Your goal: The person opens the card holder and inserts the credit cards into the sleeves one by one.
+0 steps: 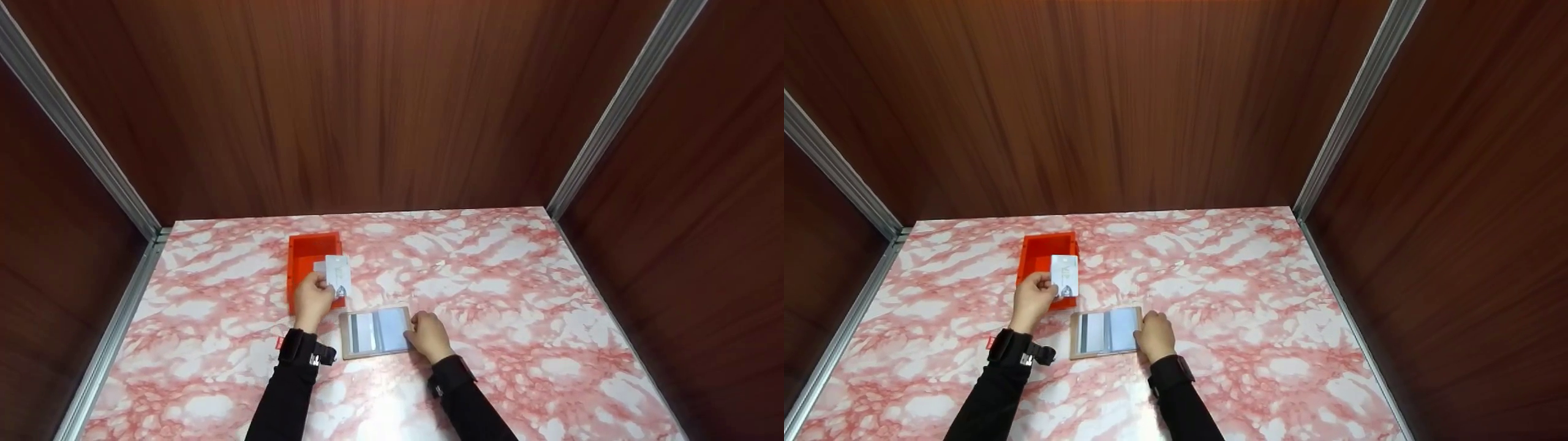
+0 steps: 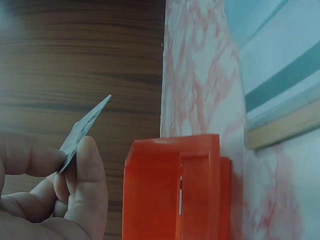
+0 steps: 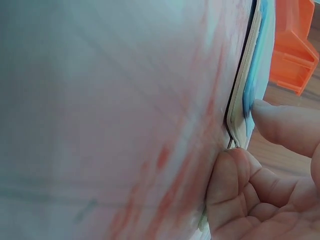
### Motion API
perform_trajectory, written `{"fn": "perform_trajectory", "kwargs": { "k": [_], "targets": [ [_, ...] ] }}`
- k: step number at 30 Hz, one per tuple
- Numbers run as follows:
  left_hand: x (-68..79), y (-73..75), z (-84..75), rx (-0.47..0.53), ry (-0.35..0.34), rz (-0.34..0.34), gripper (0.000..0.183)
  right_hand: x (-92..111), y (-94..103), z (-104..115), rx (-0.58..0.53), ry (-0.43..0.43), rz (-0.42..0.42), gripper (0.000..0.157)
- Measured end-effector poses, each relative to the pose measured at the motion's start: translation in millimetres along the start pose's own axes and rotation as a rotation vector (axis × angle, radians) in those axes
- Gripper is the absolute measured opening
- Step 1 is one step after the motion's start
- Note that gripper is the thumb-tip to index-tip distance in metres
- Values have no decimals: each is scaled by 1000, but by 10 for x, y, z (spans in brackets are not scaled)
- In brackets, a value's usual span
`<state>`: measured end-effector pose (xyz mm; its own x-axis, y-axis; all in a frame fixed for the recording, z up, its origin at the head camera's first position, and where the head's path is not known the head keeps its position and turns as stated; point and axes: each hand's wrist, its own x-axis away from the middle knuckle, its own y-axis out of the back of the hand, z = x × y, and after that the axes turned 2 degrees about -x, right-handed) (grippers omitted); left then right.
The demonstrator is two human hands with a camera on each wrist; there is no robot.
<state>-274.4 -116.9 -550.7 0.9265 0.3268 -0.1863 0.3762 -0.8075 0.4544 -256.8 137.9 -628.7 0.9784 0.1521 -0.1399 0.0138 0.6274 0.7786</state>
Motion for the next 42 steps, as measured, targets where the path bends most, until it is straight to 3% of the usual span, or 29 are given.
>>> {"fn": "perform_trajectory", "kwargs": {
  "k": [5,17,24,33,42],
  "targets": [
    [126,-45,20,31,0,14,25,-12,1,8,-4,-20,15,23],
    [318,-145,151,141,94,69,25,-12,-2,12,9,-29,16,23],
    [425,-207,248,168,101,105,26,-18,-11,3,6,-38,18,23],
    [568,-353,347,281,212,183,32,-7,-14,1,6,-17,6,23],
    [642,-474,414,229,182,222,32,-11,-3,7,11,-19,-2,22]
  ]
}}
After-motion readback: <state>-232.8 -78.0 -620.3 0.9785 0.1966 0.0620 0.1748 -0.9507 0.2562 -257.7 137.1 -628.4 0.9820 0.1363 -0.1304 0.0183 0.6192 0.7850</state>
